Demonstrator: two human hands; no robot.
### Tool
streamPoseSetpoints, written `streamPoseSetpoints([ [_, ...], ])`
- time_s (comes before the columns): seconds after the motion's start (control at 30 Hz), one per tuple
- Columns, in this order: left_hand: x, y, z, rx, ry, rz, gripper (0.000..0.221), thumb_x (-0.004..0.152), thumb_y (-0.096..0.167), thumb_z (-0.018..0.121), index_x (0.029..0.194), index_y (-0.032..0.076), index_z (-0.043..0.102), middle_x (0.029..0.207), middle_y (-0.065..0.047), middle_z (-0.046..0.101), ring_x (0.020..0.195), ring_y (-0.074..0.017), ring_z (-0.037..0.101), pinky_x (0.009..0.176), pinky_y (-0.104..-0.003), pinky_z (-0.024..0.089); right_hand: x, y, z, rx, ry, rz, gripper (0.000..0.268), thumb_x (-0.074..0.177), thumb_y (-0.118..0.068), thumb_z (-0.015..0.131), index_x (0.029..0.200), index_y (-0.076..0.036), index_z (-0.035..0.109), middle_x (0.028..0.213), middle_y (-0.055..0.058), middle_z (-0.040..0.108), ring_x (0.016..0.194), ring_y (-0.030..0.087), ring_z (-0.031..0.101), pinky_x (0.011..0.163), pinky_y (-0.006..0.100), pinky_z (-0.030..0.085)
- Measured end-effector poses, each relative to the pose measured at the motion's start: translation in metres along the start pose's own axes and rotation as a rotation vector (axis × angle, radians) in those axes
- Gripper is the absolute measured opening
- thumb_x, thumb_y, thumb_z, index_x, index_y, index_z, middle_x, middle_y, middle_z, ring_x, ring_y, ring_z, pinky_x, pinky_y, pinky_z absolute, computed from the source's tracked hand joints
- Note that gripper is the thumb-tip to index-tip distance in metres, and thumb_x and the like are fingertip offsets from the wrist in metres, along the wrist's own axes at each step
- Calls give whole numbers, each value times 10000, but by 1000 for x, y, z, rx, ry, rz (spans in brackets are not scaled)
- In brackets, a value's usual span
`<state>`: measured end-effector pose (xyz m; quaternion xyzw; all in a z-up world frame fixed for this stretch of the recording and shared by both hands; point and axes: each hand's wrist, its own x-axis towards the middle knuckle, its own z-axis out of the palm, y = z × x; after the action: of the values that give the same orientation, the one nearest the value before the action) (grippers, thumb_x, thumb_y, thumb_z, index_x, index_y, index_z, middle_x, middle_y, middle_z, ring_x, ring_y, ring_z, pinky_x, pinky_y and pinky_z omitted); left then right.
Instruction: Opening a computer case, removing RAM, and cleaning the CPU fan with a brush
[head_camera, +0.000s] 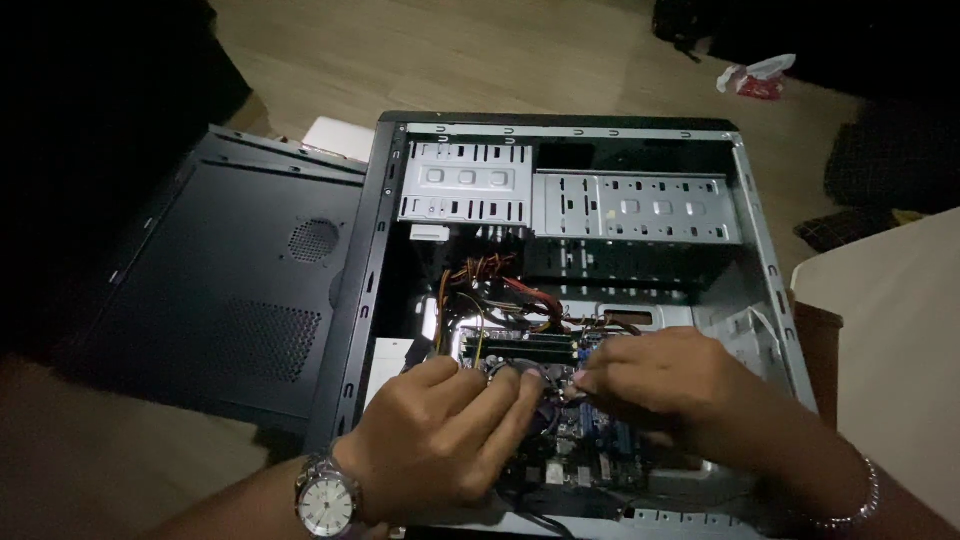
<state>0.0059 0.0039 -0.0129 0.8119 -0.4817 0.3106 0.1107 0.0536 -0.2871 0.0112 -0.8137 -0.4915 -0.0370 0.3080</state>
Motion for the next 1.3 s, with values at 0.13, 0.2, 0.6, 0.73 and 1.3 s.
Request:
streamPoseSetpoints([
  [0.13,6,-1,0,21,-11,7,220,1052,81,806,1231,-35,860,1137,-232,889,714,-181,781,525,-275,528,3,-6,0,16,65,-92,140,899,-92,792,1032,-48,799,976,36,852,683,180,763,630,322,604],
  [0.2,9,-3,-6,15,36,4,219,982,34,844,1187,-42,862,1100,-169,867,727,-173,757,561,-303,525,-8,1,2,-34,67,-108,296,941,-156,766,1220,-79,832,1222,77,873,988,225,860,876,359,646],
  [0.6,-122,-139,-87,674,-34,-805,344,1111,425,873,956,118,849,754,-125,771,511,-356,621,514,-460,452,-1,45,11,-216,40,14,148,895,-268,857,858,-125,877,827,-1,908,430,97,744,368,243,580],
  [0.73,-197,-209,-22,566,-155,-1042,197,889,240,865,960,59,888,791,-175,806,562,-420,694,548,-509,562,-13,75,29,-268,-31,29,159,914,-298,842,884,-143,859,764,-3,879,401,83,728,343,231,575],
  [1.3,-9,-47,-84,-36,-72,-659,173,953,38,809,1111,65,746,897,-86,788,633,-233,681,577,-383,549,49,-30,2,-348,288,-71,761,883,-200,903,1478,157,590,1281,363,788,861,364,815,646,405,697],
])
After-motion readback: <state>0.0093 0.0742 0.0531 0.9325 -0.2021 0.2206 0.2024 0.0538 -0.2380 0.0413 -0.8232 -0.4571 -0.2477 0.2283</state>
